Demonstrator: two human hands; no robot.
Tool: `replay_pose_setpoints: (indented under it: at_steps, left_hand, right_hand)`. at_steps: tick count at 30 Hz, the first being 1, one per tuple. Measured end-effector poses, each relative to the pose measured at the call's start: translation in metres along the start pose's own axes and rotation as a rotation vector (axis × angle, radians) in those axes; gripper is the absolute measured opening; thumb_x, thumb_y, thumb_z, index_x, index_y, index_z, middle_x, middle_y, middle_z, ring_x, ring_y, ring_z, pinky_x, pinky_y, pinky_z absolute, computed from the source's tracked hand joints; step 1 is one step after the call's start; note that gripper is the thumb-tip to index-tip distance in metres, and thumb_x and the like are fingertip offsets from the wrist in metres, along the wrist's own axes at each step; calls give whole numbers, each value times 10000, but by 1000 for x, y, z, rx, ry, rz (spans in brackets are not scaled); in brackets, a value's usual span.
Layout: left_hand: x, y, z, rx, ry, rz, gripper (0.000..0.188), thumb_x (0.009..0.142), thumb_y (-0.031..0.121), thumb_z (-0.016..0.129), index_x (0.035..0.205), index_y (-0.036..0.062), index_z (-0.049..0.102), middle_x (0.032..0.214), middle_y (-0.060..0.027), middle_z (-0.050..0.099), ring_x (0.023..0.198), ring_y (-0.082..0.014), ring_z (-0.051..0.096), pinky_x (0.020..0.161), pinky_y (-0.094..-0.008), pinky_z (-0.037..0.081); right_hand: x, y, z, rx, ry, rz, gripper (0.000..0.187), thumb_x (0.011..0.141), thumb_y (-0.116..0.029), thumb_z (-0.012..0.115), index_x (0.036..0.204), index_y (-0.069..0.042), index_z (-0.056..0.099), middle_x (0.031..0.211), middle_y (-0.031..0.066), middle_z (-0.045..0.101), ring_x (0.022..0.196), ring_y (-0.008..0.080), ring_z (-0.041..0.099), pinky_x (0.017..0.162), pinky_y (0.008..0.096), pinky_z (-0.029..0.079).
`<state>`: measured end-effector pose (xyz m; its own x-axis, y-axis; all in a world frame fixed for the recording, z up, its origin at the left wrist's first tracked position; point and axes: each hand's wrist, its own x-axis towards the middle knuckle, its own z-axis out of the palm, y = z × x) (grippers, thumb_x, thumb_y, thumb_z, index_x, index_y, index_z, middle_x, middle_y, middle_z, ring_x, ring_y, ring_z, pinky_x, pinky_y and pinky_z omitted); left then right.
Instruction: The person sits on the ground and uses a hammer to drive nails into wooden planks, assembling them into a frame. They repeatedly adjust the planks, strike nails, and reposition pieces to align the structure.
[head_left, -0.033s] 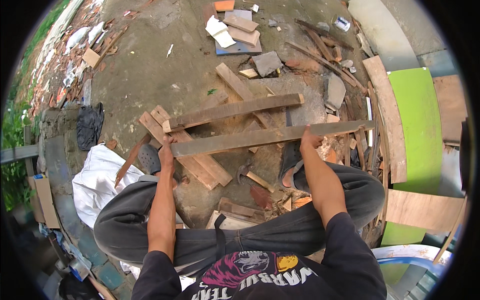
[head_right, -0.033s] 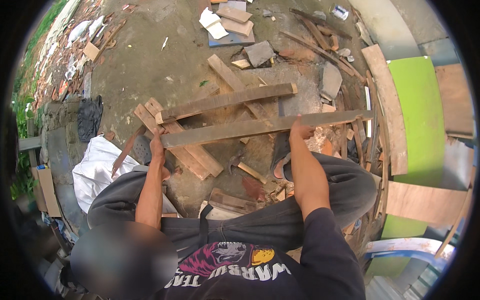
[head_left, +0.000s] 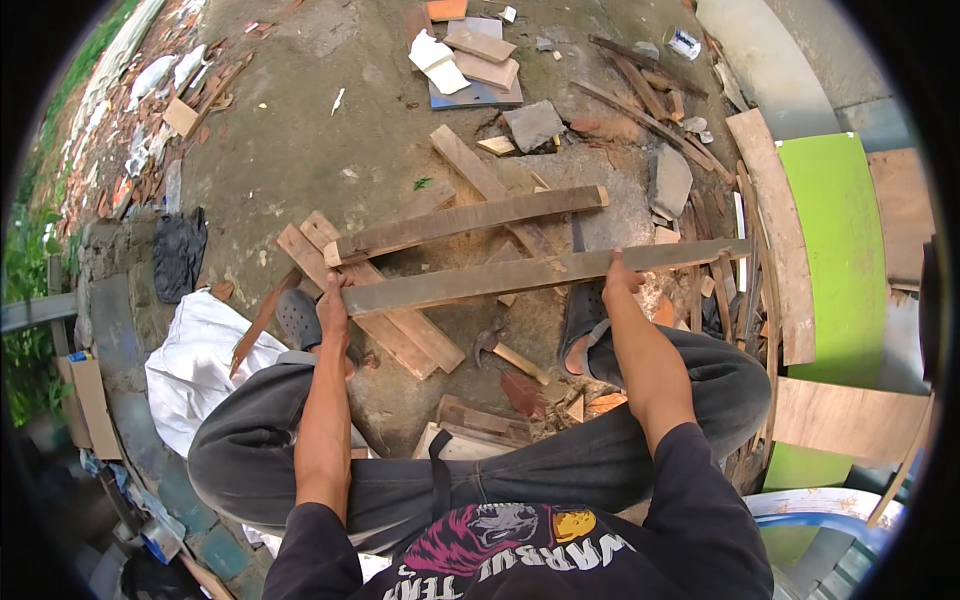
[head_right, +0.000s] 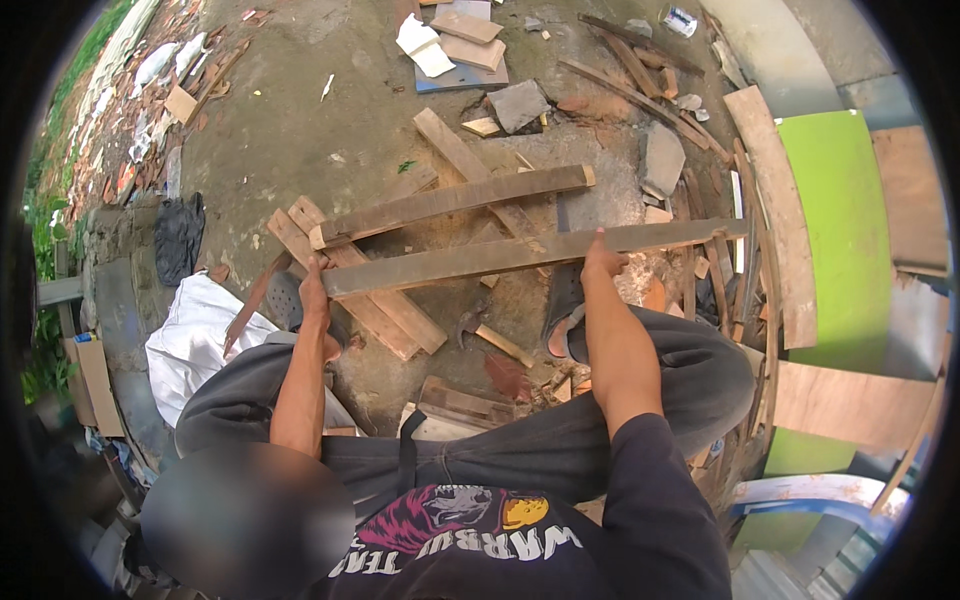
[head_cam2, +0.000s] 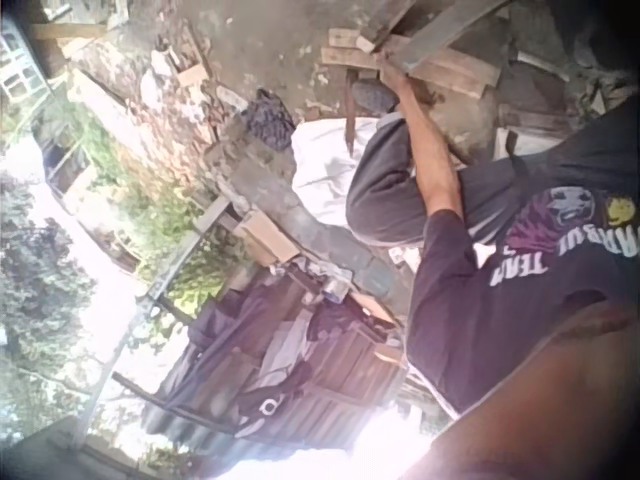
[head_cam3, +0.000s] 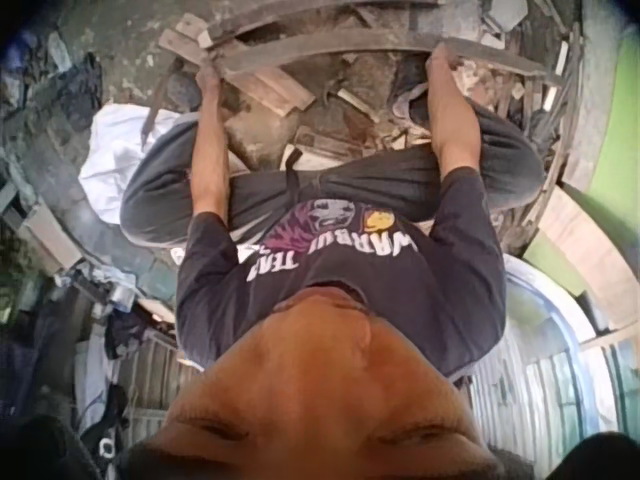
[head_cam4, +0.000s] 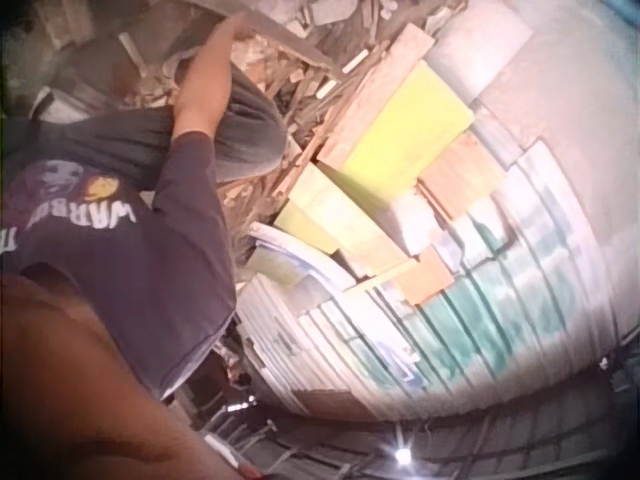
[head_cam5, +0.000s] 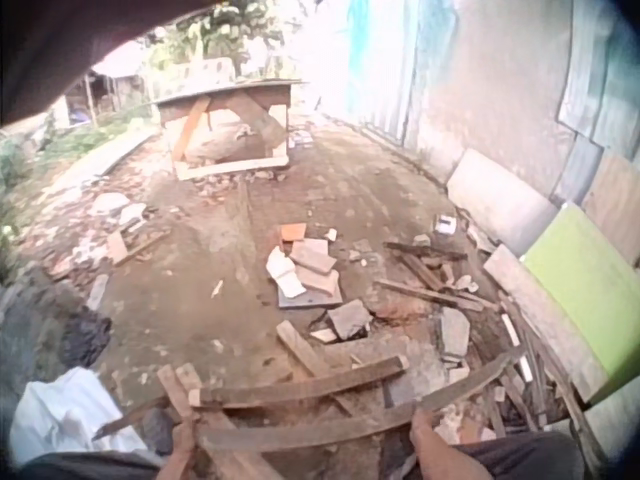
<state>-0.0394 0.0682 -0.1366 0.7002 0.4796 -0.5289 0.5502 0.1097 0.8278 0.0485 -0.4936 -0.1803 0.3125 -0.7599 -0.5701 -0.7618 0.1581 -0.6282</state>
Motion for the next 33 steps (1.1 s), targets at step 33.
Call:
replay_pose_setpoints:
  at_steps: [33]
  left_hand:
    - [59,-8,23,-203,264,66,582,1039,375,523,1387,-90,487,1410,-198,549,1327,-288,513,1114,-359,371]
  right_hand:
    - [57,-47,49,222,-562,132,593,954,-533,616,1354,-114,487,1323,140,534,1193,333,536,991,534,462]
